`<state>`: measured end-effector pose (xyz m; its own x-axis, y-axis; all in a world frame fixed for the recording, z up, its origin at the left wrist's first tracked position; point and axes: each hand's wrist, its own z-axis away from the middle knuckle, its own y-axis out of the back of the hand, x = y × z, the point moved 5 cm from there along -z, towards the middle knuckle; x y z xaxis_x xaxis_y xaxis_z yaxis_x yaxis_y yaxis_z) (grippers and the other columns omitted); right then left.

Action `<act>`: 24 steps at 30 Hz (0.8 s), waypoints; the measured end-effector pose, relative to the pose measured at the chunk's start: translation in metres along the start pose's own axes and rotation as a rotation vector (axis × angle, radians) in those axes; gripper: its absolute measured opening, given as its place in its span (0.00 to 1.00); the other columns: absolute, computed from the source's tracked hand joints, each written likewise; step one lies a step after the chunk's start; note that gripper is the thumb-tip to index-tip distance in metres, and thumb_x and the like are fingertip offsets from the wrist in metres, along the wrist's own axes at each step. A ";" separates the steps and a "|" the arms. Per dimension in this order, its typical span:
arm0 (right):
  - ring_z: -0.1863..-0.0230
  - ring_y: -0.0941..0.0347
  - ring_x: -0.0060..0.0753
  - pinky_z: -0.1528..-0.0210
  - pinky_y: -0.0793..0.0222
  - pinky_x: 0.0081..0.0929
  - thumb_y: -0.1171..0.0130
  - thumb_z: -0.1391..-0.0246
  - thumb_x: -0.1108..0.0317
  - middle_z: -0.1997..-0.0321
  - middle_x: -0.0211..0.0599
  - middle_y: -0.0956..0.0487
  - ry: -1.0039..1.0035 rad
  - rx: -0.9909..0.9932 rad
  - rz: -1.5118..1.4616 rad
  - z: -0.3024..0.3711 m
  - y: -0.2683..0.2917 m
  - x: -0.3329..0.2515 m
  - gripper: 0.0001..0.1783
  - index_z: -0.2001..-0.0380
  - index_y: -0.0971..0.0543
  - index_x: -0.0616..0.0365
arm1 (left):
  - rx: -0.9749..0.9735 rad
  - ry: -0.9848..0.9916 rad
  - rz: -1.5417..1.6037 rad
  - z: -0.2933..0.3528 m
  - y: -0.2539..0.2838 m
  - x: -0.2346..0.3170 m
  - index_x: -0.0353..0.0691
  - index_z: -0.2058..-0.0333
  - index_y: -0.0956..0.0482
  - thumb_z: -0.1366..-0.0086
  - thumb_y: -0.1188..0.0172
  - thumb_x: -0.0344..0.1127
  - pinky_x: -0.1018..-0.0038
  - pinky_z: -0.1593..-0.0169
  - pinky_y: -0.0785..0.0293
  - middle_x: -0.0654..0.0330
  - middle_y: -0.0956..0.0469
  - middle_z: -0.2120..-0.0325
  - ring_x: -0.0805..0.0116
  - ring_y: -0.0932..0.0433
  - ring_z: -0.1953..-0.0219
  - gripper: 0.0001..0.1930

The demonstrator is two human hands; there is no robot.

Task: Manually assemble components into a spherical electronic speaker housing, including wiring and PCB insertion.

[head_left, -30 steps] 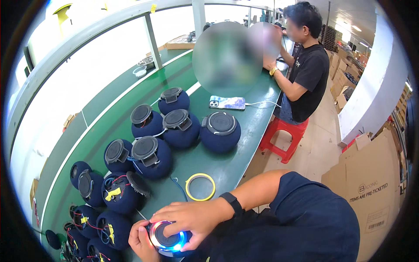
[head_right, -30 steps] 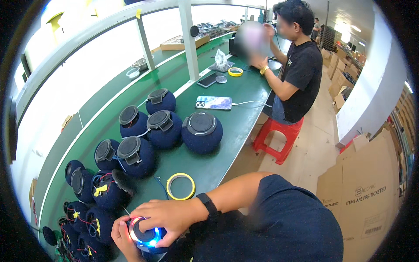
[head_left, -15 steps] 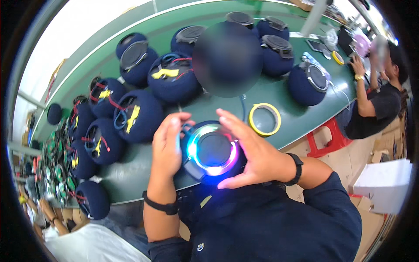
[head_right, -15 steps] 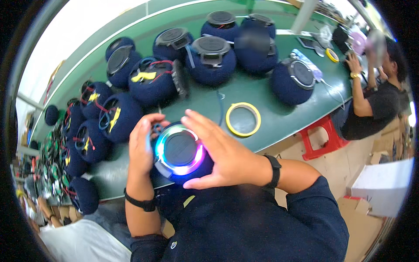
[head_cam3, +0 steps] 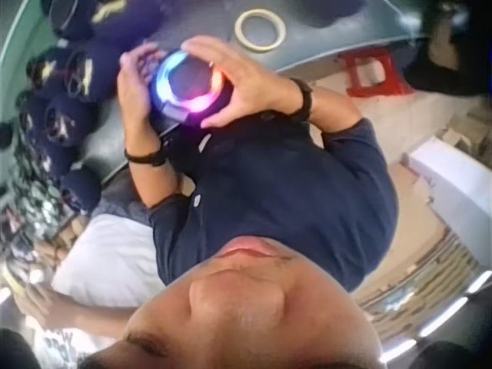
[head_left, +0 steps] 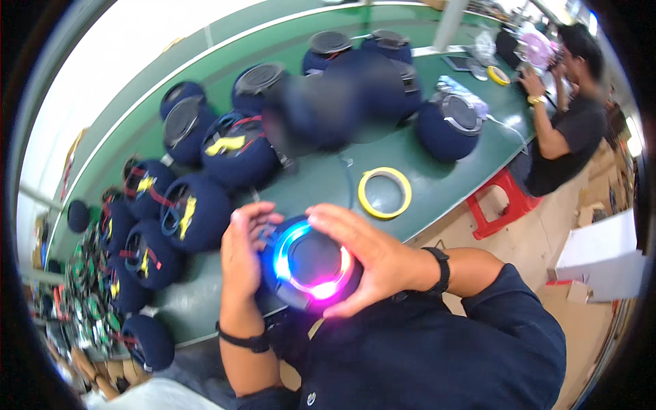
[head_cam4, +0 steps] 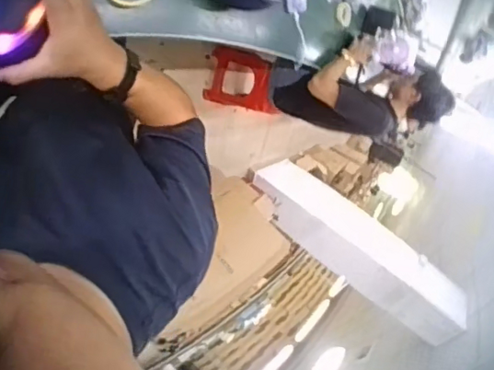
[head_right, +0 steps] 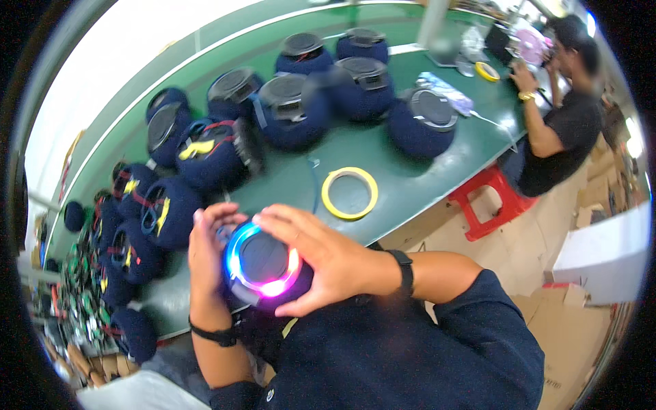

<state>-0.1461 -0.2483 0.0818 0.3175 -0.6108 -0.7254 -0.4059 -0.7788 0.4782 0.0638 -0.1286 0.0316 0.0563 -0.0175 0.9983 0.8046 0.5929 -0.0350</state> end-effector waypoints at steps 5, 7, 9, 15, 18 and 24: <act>0.20 0.38 0.67 0.21 0.38 0.54 0.07 0.64 0.45 0.18 0.63 0.39 0.131 0.112 -0.059 0.020 0.048 -0.027 0.75 0.17 0.40 0.56 | -0.066 -0.058 -0.051 0.003 -0.009 0.006 0.32 0.40 0.19 0.12 0.58 0.55 0.77 0.54 0.23 0.54 0.14 0.53 0.73 0.17 0.56 0.30; 0.20 0.37 0.68 0.24 0.34 0.57 0.04 0.67 0.48 0.18 0.68 0.40 0.113 0.190 0.063 0.038 0.085 -0.034 0.80 0.16 0.44 0.53 | -0.061 -0.066 -0.145 0.004 -0.011 0.006 0.32 0.40 0.19 0.12 0.54 0.50 0.76 0.54 0.24 0.54 0.14 0.54 0.73 0.18 0.57 0.26; 0.17 0.39 0.57 0.17 0.43 0.49 0.05 0.67 0.46 0.17 0.58 0.38 0.043 0.351 0.160 0.063 0.128 -0.037 0.79 0.18 0.43 0.60 | -0.050 -0.079 -0.254 0.006 -0.014 0.004 0.31 0.40 0.19 0.14 0.50 0.44 0.76 0.55 0.24 0.55 0.15 0.54 0.73 0.18 0.57 0.21; 0.23 0.32 0.41 0.19 0.39 0.40 0.11 0.55 0.54 0.24 0.45 0.29 -0.292 0.838 0.413 0.140 0.231 -0.014 0.67 0.19 0.41 0.58 | -0.048 -0.085 -0.420 0.009 -0.022 0.004 0.33 0.42 0.18 0.21 0.36 0.35 0.74 0.53 0.22 0.57 0.14 0.55 0.72 0.18 0.56 0.16; 0.25 0.30 0.40 0.21 0.37 0.39 0.13 0.50 0.58 0.26 0.45 0.27 -0.437 0.929 0.512 0.164 0.259 0.005 0.61 0.20 0.39 0.58 | -0.036 -0.110 -0.499 0.009 -0.025 0.009 0.32 0.44 0.16 0.27 0.31 0.32 0.75 0.59 0.22 0.58 0.14 0.58 0.73 0.18 0.61 0.16; 0.27 0.28 0.41 0.22 0.34 0.39 0.14 0.48 0.57 0.26 0.48 0.27 -0.576 0.979 0.505 0.195 0.277 0.046 0.60 0.20 0.39 0.60 | -0.040 -0.088 -0.501 0.009 -0.025 0.009 0.32 0.46 0.15 0.27 0.31 0.31 0.77 0.61 0.23 0.59 0.14 0.59 0.74 0.19 0.62 0.15</act>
<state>-0.4115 -0.4643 0.0845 -0.3820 -0.4669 -0.7975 -0.9200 0.1099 0.3763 0.0386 -0.1367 0.0415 -0.3909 -0.2233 0.8929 0.7420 0.4976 0.4493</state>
